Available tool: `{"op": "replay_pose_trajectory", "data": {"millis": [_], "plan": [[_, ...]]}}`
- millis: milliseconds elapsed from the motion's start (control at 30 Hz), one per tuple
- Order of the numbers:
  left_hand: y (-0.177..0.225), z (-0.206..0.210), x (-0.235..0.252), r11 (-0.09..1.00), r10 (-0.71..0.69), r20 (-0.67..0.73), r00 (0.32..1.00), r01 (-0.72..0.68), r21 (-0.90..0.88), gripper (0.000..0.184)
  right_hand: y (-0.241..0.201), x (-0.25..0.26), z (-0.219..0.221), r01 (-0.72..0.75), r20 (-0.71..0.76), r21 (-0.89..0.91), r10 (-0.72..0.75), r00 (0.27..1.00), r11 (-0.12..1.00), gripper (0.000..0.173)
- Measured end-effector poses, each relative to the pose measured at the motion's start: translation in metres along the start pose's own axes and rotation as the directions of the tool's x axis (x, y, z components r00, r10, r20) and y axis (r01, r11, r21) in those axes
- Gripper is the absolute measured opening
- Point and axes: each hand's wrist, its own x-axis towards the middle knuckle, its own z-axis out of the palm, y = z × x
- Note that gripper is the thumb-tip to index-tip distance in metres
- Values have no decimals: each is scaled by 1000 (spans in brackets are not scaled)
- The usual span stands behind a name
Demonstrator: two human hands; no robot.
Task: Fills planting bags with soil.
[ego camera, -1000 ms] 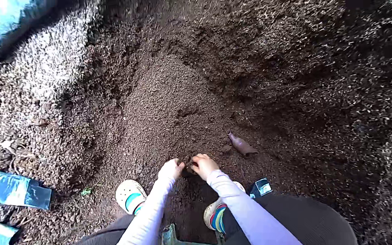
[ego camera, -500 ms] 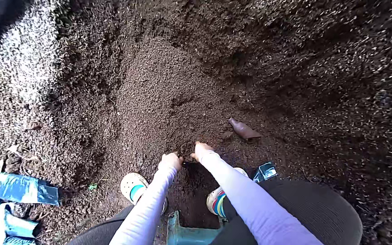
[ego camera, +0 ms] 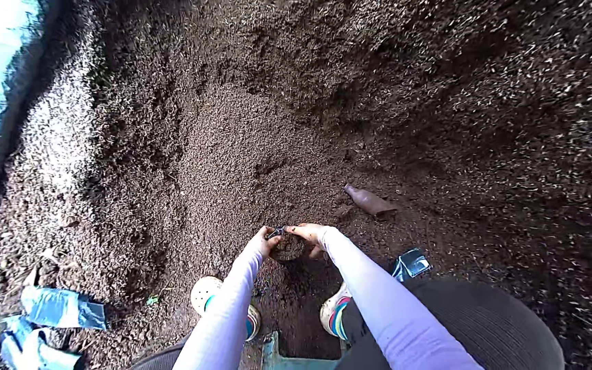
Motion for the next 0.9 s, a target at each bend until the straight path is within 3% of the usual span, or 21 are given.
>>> {"op": "replay_pose_trajectory", "data": {"millis": [100,167,333,433,500,567,633,700,900], "plan": [[1,-1,-9,980,93,-79,993,-77,183,37,-4,-6,-1,-15,-6,-45,15,1000,999,72],[-2,1,-16,966,150,-150,977,-112,234,36,-6,0,-2,11,-32,-210,-18,999,978,74],[15,6,-29,893,100,-216,971,8,450,43,-12,8,10,29,-87,-504,-84,993,863,66],[10,5,-27,944,-3,-218,976,75,322,49,-18,1,11,31,-62,-576,-82,995,817,63],[3,3,-24,978,-165,-81,983,174,112,68,-18,-2,0,82,8,-553,-93,996,829,67],[1,11,-27,944,-302,75,950,309,-113,66,-17,-6,-7,116,74,-522,-91,993,845,70],[-2,17,-25,899,-339,132,931,362,-244,61,-18,-3,-4,126,84,-612,-95,992,780,66],[0,18,-23,896,-313,123,942,336,-289,55,-17,2,4,108,35,-706,-118,992,700,64],[3,22,-21,977,-183,-79,980,173,-126,49,-22,-6,23,47,-86,-729,-160,983,683,53]]}}
